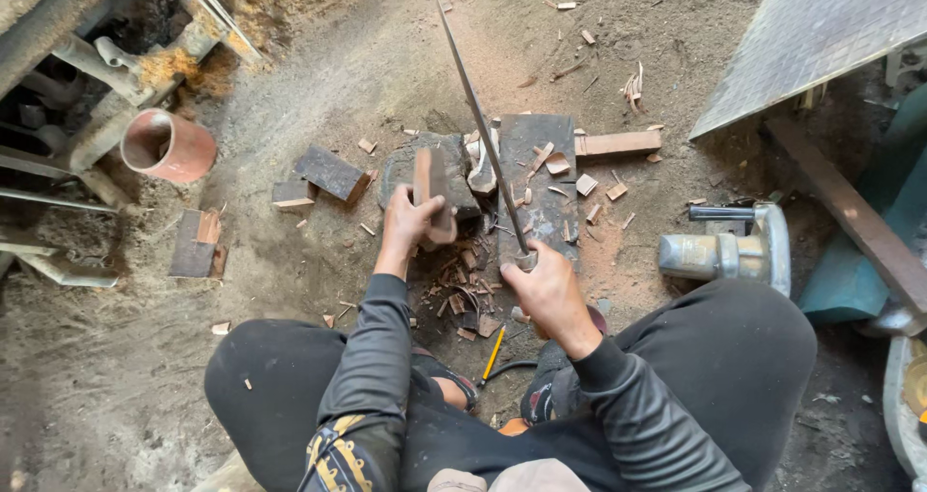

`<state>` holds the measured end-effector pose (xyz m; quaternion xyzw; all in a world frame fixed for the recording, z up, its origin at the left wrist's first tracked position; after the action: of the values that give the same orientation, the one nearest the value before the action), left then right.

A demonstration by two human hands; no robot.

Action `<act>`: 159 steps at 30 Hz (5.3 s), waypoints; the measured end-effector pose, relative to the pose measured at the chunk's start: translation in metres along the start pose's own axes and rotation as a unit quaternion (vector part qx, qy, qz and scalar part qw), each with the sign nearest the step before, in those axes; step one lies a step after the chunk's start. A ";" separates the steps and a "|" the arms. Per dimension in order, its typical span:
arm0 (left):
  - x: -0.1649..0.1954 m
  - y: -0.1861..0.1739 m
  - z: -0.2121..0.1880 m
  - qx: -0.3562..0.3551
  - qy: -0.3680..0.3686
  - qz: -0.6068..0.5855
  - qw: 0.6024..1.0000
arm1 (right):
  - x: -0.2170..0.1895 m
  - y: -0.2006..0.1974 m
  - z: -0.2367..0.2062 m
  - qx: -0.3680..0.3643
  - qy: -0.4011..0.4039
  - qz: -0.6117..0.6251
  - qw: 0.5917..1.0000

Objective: The person sits on the ground and uses a long, thin metal tool to carve and shape a small block of wood. They repeatedly strike and scrape the wood, creating shavings that accumulate on the ground.

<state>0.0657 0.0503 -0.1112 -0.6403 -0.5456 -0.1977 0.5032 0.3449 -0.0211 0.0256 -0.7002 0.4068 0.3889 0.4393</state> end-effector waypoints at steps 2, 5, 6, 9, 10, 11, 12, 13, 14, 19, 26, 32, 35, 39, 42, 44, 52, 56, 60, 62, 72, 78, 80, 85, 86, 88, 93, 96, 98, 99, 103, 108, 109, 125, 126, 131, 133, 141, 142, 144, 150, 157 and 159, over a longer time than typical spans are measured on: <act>0.011 -0.012 -0.005 0.026 0.099 -0.064 0.993 | -0.006 0.000 0.000 0.021 -0.077 -0.029 0.996; 0.031 -0.039 -0.024 0.110 0.265 -0.076 0.955 | -0.008 0.010 0.000 0.026 -0.151 -0.054 0.987; 0.027 -0.046 -0.027 0.128 0.237 -0.069 0.961 | -0.007 0.015 0.001 0.025 -0.171 -0.060 0.983; 0.024 -0.058 -0.042 0.172 0.181 -0.034 0.968 | 0.021 0.030 0.011 0.008 -0.072 -0.031 0.997; 0.026 -0.060 -0.048 0.182 0.178 -0.014 0.967 | 0.024 0.035 0.013 0.008 -0.075 -0.034 0.997; 0.030 -0.061 -0.054 0.191 0.175 0.005 0.966 | 0.028 0.039 0.014 0.009 -0.077 -0.036 0.996; 0.031 -0.059 -0.058 0.184 0.164 0.016 0.969 | 0.032 0.043 0.016 0.008 -0.078 -0.039 0.996; 0.031 -0.057 -0.061 0.177 0.149 0.025 0.972 | 0.035 0.047 0.017 0.006 -0.082 -0.040 0.996; 0.032 -0.055 -0.063 0.172 0.135 0.034 0.975 | 0.037 0.050 0.018 0.004 -0.088 -0.041 0.995; 0.039 -0.050 -0.062 0.128 0.127 0.217 0.959 | 0.047 0.068 0.023 -0.020 -0.087 -0.026 0.996; 0.023 -0.065 -0.050 0.053 0.091 0.225 0.969 | 0.044 0.095 0.025 -0.081 -0.053 -0.051 0.994; 0.022 -0.068 -0.050 0.049 0.157 0.206 0.965 | 0.028 0.100 0.021 -0.091 -0.043 -0.048 0.994; 0.012 -0.067 -0.051 0.052 0.135 0.257 0.956 | 0.011 0.096 0.017 -0.068 -0.112 -0.036 0.991; 0.009 -0.063 -0.054 0.056 0.167 0.212 0.961 | -0.005 0.094 0.012 -0.043 -0.193 -0.015 0.980; 0.000 -0.058 -0.052 0.045 0.133 0.226 0.964 | -0.005 0.093 0.014 -0.013 -0.201 -0.037 0.979; 0.000 -0.057 -0.053 0.036 0.140 0.228 0.963 | 0.012 0.106 0.023 -0.082 -0.103 -0.057 0.990; -0.002 -0.065 -0.049 0.056 0.112 0.235 0.964 | 0.042 0.126 0.027 -0.210 0.086 0.124 0.966; -0.005 -0.061 -0.048 0.056 0.132 0.217 0.966 | 0.006 0.108 0.024 -0.083 -0.166 -0.064 0.980; 0.012 -0.055 -0.062 0.090 0.295 0.282 0.909 | -0.005 0.104 0.019 -0.042 -0.236 -0.061 0.969; -0.004 -0.059 -0.053 0.066 0.183 0.223 0.955 | 0.013 0.110 0.027 -0.080 -0.121 -0.107 0.984; 0.007 -0.060 -0.056 0.071 0.173 0.217 0.958 | 0.022 0.115 0.030 -0.109 -0.098 -0.020 0.989; 0.008 -0.052 -0.059 0.045 0.231 0.289 0.928 | 0.005 0.109 0.022 -0.050 -0.233 -0.027 0.971; -0.010 -0.057 -0.052 0.035 0.104 0.233 0.966 | 0.023 0.115 0.032 -0.068 -0.141 -0.104 0.982; 0.023 -0.059 -0.064 0.053 0.236 0.191 0.951 | 0.043 0.122 0.042 -0.133 -0.042 -0.001 0.990; 0.024 -0.058 -0.067 0.039 0.240 0.176 0.954 | 0.058 0.133 0.038 -0.200 0.066 0.091 0.973; 0.019 -0.062 -0.068 0.046 0.186 0.182 0.964 | 0.060 0.134 0.037 -0.207 0.085 0.113 0.968; 0.019 -0.060 -0.069 0.044 0.225 0.213 0.950 | 0.017 0.118 0.029 -0.094 -0.162 -0.047 0.981; 0.009 -0.058 -0.064 0.042 0.200 0.243 0.948 | 0.008 0.118 0.024 -0.082 -0.196 -0.013 0.977; -0.003 -0.059 -0.058 0.040 0.138 0.237 0.961 | 0.019 0.123 0.032 -0.094 -0.132 -0.054 0.985; -0.004 -0.061 -0.058 0.051 0.136 0.231 0.962 | 0.025 0.125 0.035 -0.100 -0.098 -0.075 0.987; 0.002 -0.068 -0.056 0.075 0.163 0.226 0.958 | 0.020 0.123 0.038 -0.070 -0.100 -0.104 0.987; 0.003 -0.067 -0.058 0.060 0.159 0.203 0.964 | 0.035 0.134 0.038 -0.168 0.040 0.001 0.985; 0.004 -0.065 -0.058 0.058 0.165 0.206 0.963 | 0.036 0.133 0.038 -0.165 0.050 0.001 0.985; 0.016 -0.055 -0.068 0.072 0.150 0.234 0.958 | 0.046 0.112 0.055 -0.036 -0.084 -0.099 0.991; 0.020 -0.054 -0.070 0.058 0.171 0.219 0.959 | 0.052 0.114 0.052 -0.052 -0.055 -0.079 0.994; 0.012 -0.061 -0.063 0.066 0.159 0.231 0.958 | 0.044 0.118 0.045 -0.093 -0.057 0.029 0.994; 0.002 -0.061 -0.058 0.065 0.131 0.238 0.960 | 0.034 0.116 0.041 -0.083 -0.116 0.017 0.990; 0.010 -0.061 -0.065 0.065 0.201 0.217 0.953 | 0.031 0.118 0.042 -0.074 -0.085 -0.074 0.991; 0.009 -0.062 -0.064 0.071 0.178 0.214 0.958 | 0.035 0.119 0.043 -0.086 -0.052 -0.039 0.994; 0.011 -0.062 -0.064 0.066 0.159 0.212 0.962 | 0.047 0.126 0.041 -0.135 0.039 0.022 0.990; 0.015 -0.059 -0.070 0.053 0.192 0.236 0.951 | 0.013 0.119 0.033 -0.087 -0.164 -0.001 0.983; 0.001 -0.059 -0.061 0.073 0.162 0.254 0.951 | 0.029 0.124 0.037 -0.100 -0.067 -0.059 0.991; 0.009 -0.061 -0.062 0.092 0.206 0.252 0.941 | 0.016 0.116 0.037 -0.035 -0.142 -0.128 0.981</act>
<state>0.0325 -0.0044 -0.0518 -0.6532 -0.2662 -0.1410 0.6947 0.2381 -0.0236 -0.0353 -0.6991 0.2329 0.4390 0.5142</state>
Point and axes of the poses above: each hand's wrist, its own z-axis towards the middle knuckle, its own y-axis out of the palm, x = y × z, the point moved 8 cm from there along z, towards the middle knuckle, and after that the axes turned 2 degrees about -x, right-handed, at the moved point
